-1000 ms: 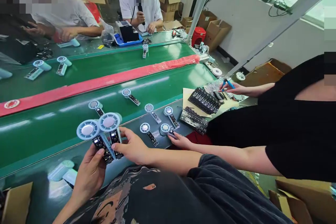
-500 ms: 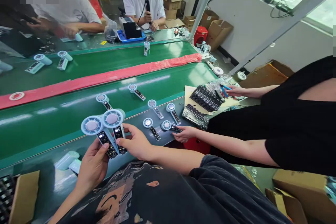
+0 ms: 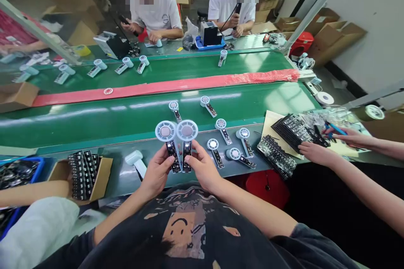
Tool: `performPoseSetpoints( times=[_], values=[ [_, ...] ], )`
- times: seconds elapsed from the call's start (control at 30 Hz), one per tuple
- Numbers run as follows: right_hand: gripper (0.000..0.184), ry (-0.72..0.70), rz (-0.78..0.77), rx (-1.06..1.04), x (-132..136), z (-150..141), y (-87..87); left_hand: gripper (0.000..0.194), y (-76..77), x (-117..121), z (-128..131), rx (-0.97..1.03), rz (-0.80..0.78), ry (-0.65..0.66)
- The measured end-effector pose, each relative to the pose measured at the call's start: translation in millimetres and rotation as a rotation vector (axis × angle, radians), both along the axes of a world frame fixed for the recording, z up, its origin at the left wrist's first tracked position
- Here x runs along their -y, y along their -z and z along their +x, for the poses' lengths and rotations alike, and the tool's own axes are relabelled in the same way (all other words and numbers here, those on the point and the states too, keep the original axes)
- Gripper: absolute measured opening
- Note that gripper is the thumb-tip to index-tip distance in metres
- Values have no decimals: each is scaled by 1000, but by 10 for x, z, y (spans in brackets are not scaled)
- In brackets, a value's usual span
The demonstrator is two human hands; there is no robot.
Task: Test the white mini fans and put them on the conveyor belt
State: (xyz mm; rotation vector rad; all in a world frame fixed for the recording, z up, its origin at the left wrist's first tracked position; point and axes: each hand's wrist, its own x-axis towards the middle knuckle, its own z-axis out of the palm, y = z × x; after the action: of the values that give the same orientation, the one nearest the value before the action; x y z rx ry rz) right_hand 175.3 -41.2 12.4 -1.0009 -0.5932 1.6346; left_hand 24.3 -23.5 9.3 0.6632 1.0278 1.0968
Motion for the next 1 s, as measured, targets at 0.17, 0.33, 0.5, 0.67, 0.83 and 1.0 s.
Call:
performPoseSetpoints(
  times=[0.17,0.33,0.5,0.67,0.83,1.0],
  values=[
    [57,-8,0,42,12,16,-44,64,-6,8,8,30,37,14],
    [57,18,5,67,14,22,-57,64,-9,9,-6,34,40,28],
    [53,5,31,86,22,5,-86,60,-3,19,-14,21,57,48],
    [48,6,68,175,3,15,35,52,79,18,-29,-69,57,76],
    [46,-288,-148,655,98,196,614,40,494,131,-243,-677,-182,292],
    [29,-370,-269,993,399,390,1236,25,992,380,-557,-1029,-259,492]
  ],
)
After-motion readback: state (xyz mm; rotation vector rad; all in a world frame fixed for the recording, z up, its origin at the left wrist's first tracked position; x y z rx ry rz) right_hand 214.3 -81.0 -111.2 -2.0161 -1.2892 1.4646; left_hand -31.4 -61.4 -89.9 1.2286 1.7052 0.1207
